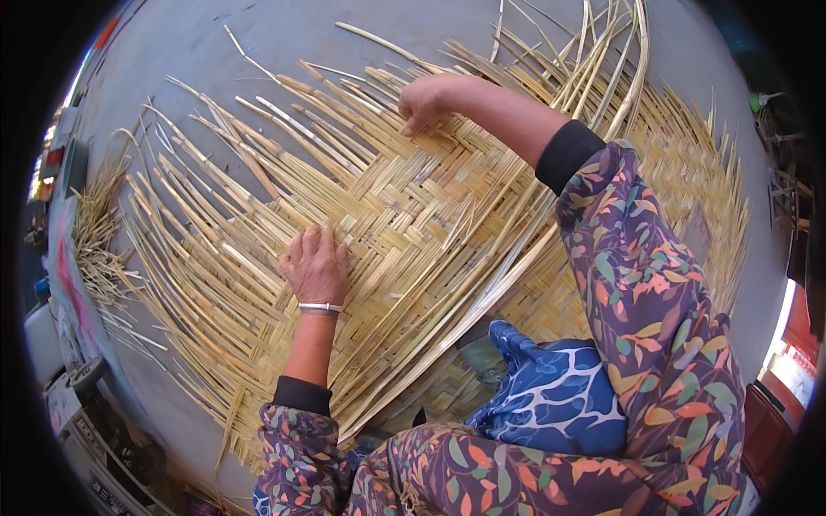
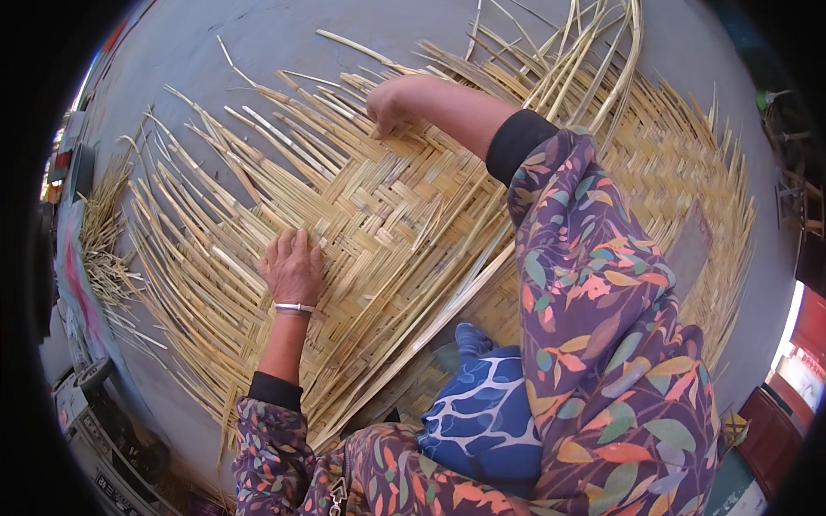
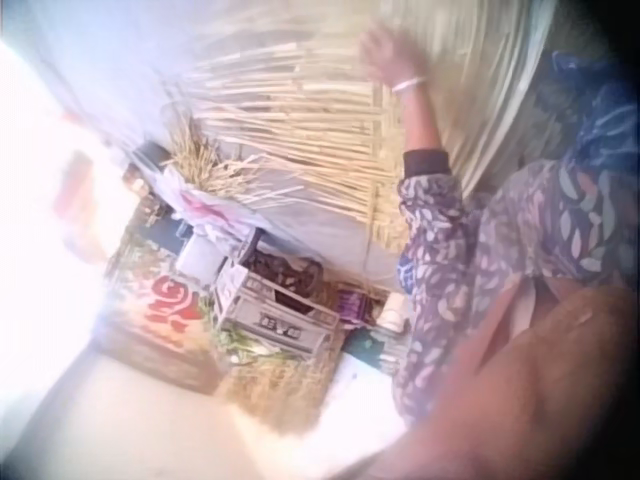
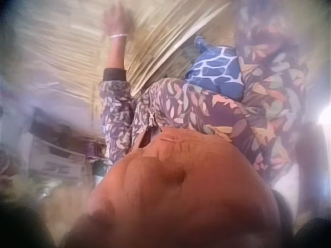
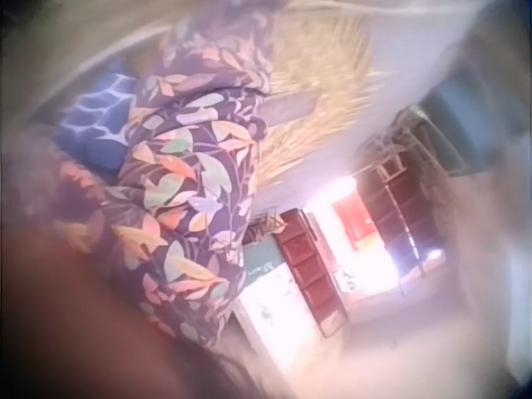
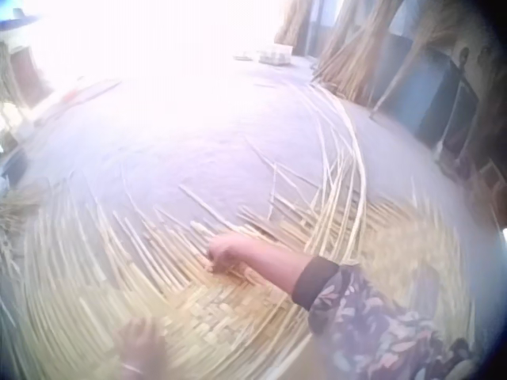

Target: The person weaves a basket by hand, interlacing thin bamboo strips into a circular base. They repeatedly lift, insert, and press the strips to form a tight pattern.

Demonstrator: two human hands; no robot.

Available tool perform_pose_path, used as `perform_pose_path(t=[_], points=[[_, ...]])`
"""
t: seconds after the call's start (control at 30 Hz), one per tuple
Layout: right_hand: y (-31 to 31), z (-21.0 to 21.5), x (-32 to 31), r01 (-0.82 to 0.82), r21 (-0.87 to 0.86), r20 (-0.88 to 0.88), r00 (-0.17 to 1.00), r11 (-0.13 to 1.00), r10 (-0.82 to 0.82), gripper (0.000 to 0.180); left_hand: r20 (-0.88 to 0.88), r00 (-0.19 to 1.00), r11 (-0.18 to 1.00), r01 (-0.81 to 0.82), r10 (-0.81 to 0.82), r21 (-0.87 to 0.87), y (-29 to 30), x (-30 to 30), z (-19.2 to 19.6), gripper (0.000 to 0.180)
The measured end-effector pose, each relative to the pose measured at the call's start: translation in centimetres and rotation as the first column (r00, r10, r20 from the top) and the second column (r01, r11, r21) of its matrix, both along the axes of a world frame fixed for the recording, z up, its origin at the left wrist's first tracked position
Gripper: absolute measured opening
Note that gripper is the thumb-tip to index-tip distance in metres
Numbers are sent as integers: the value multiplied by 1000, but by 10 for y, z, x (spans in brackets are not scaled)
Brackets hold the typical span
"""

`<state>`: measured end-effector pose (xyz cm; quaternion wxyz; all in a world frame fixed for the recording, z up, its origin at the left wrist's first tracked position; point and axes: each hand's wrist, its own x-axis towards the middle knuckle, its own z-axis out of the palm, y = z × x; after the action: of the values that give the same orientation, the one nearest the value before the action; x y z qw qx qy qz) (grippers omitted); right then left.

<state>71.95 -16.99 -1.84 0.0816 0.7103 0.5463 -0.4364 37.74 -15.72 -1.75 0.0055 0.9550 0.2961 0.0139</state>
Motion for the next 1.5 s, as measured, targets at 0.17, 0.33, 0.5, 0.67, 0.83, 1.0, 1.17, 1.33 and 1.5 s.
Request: perform_pose_path(t=[0.17,0.33,0.5,0.67,0.83,1.0,1.17,1.33,1.5], points=[[-7,5,9,14,104,-66,998,995,-7,24,355,933,927,186,-62,-326,-4,86,6,39],[-12,12,20,-29,219,-28,999,975,36,20,344,937,923,76,64,-377,-3,155,-1,40],[-20,14,25,20,217,-87,996,976,-1,22,263,962,919,37,74,-393,-1,173,0,38],[-17,4,34,79,165,-184,982,983,-48,22,242,969,910,52,54,-411,0,185,-5,38],[-22,14,36,170,85,-327,936,982,-134,19,-56,974,666,-193,221,-721,20,202,4,36],[-24,13,43,179,67,-346,927,982,-146,16,-155,934,624,-331,321,-708,22,213,6,31],[-27,15,48,281,50,-434,871,959,-232,18,-140,906,591,-372,401,-716,20,213,10,31],[-43,4,67,499,119,-586,734,858,-345,27,-134,904,656,-390,405,-646,12,214,23,31],[-26,-9,58,627,184,-597,683,757,-421,41,-75,884,704,-416,461,-576,8,211,21,30]])
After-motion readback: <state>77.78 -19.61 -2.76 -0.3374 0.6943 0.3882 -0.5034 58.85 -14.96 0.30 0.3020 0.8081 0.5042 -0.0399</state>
